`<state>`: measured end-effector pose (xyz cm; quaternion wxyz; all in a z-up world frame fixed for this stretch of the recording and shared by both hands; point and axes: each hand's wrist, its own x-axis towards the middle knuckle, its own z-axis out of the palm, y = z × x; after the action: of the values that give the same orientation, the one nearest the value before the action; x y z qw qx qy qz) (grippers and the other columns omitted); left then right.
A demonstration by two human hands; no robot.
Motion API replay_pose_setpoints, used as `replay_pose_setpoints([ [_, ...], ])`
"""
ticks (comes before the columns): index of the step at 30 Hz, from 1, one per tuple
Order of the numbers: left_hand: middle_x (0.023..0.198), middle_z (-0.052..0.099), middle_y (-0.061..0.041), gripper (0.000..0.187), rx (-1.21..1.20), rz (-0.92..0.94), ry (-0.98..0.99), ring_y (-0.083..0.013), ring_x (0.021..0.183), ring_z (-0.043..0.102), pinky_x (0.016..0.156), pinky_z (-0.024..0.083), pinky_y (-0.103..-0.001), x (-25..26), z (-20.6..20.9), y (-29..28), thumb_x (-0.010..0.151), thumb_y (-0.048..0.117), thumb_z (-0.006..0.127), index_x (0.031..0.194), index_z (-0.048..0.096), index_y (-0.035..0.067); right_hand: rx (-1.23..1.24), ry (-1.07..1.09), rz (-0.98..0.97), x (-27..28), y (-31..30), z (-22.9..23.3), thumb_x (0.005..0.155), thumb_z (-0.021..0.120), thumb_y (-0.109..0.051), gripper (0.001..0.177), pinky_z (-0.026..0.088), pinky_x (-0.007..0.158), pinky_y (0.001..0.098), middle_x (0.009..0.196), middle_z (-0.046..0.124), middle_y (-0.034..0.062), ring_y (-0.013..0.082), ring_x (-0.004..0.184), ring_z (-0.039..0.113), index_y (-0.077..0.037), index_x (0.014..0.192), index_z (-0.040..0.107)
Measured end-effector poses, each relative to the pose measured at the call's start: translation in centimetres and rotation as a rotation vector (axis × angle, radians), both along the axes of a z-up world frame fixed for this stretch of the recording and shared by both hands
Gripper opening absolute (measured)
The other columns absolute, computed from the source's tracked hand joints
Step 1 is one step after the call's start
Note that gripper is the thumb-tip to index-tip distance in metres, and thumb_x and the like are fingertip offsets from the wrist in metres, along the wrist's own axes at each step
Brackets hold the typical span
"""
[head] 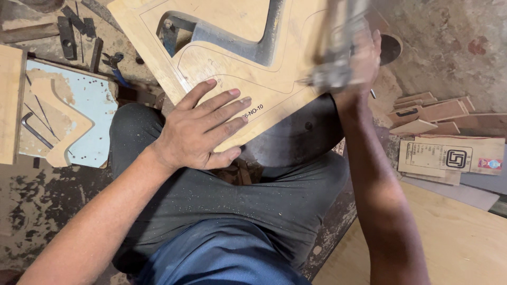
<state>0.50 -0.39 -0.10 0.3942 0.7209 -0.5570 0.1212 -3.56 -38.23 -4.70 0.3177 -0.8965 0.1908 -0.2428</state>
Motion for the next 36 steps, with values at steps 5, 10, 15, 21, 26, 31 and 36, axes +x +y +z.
replay_pose_setpoints([
  [5,0.135,0.070,-0.009,0.038,0.010,0.008,0.001,-0.0264,0.130,0.063,0.120,0.040,-0.051,0.0,-0.1,-0.1,0.094,0.040,0.070,0.113,0.076,0.008,0.112,0.028,-0.063,0.4,0.3,0.4,0.110,0.050,-0.056,0.061,0.042,0.116,0.0555,0.159,0.044,0.0182,0.0361,0.145,0.048,-0.012,0.151,0.053],
  [10,0.136,0.070,-0.008,0.035,0.018,0.021,0.019,-0.0257,0.131,0.064,0.120,0.040,-0.051,0.0,-0.3,-0.3,0.096,0.038,0.069,0.113,0.077,0.009,-0.294,0.060,0.062,0.4,0.8,1.7,0.113,0.051,-0.046,0.051,0.044,0.115,0.0517,0.150,0.056,0.0144,0.0348,0.139,0.051,-0.011,0.149,0.055],
  [15,0.138,0.068,-0.008,0.037,0.038,0.044,0.015,-0.0255,0.132,0.062,0.120,0.040,-0.051,-0.3,-0.3,-0.5,0.096,0.040,0.069,0.116,0.075,0.010,-0.128,0.036,0.071,0.7,0.6,1.0,0.112,0.055,-0.042,0.052,0.049,0.111,0.0489,0.143,0.060,0.0149,0.0305,0.129,0.058,-0.005,0.149,0.052],
  [21,0.146,0.062,-0.009,0.045,0.167,0.069,0.031,-0.0272,0.138,0.054,0.120,0.038,-0.052,-0.8,0.7,-0.7,0.097,0.043,0.069,0.126,0.071,0.008,-0.121,-0.052,0.197,0.7,-2.7,-1.2,0.110,0.060,-0.038,0.055,0.056,0.107,0.0456,0.135,0.064,0.0155,0.0255,0.118,0.066,0.001,0.148,0.049],
  [26,0.150,0.057,-0.012,0.052,0.275,0.073,0.042,-0.0295,0.141,0.050,0.118,0.035,-0.054,-0.8,1.6,-1.2,0.098,0.047,0.066,0.133,0.067,0.007,-0.454,-0.106,0.262,0.7,-4.0,-2.0,0.114,0.060,-0.036,0.052,0.056,0.108,0.0458,0.128,0.067,0.0154,0.0253,0.115,0.068,0.003,0.148,0.051],
  [31,0.155,0.050,-0.016,0.069,0.338,0.075,0.040,-0.0339,0.146,0.041,0.120,0.027,-0.061,-2.3,2.2,-2.3,0.096,0.056,0.063,0.141,0.061,0.004,0.664,0.069,-0.122,2.9,-2.1,-0.8,0.105,0.049,-0.040,0.051,0.051,0.073,0.0467,0.094,0.064,0.0130,0.0261,0.079,0.062,0.000,0.132,0.064],
  [36,0.154,0.050,-0.017,0.070,0.347,0.145,0.066,-0.0365,0.148,0.038,0.123,0.025,-0.064,-4.5,2.5,-2.6,0.096,0.056,0.066,0.142,0.061,0.002,-0.103,-0.090,0.122,1.4,1.8,2.2,0.117,0.051,-0.031,0.039,0.048,0.107,0.0440,0.131,0.058,0.0204,0.0316,0.123,0.054,0.003,0.136,0.057],
])
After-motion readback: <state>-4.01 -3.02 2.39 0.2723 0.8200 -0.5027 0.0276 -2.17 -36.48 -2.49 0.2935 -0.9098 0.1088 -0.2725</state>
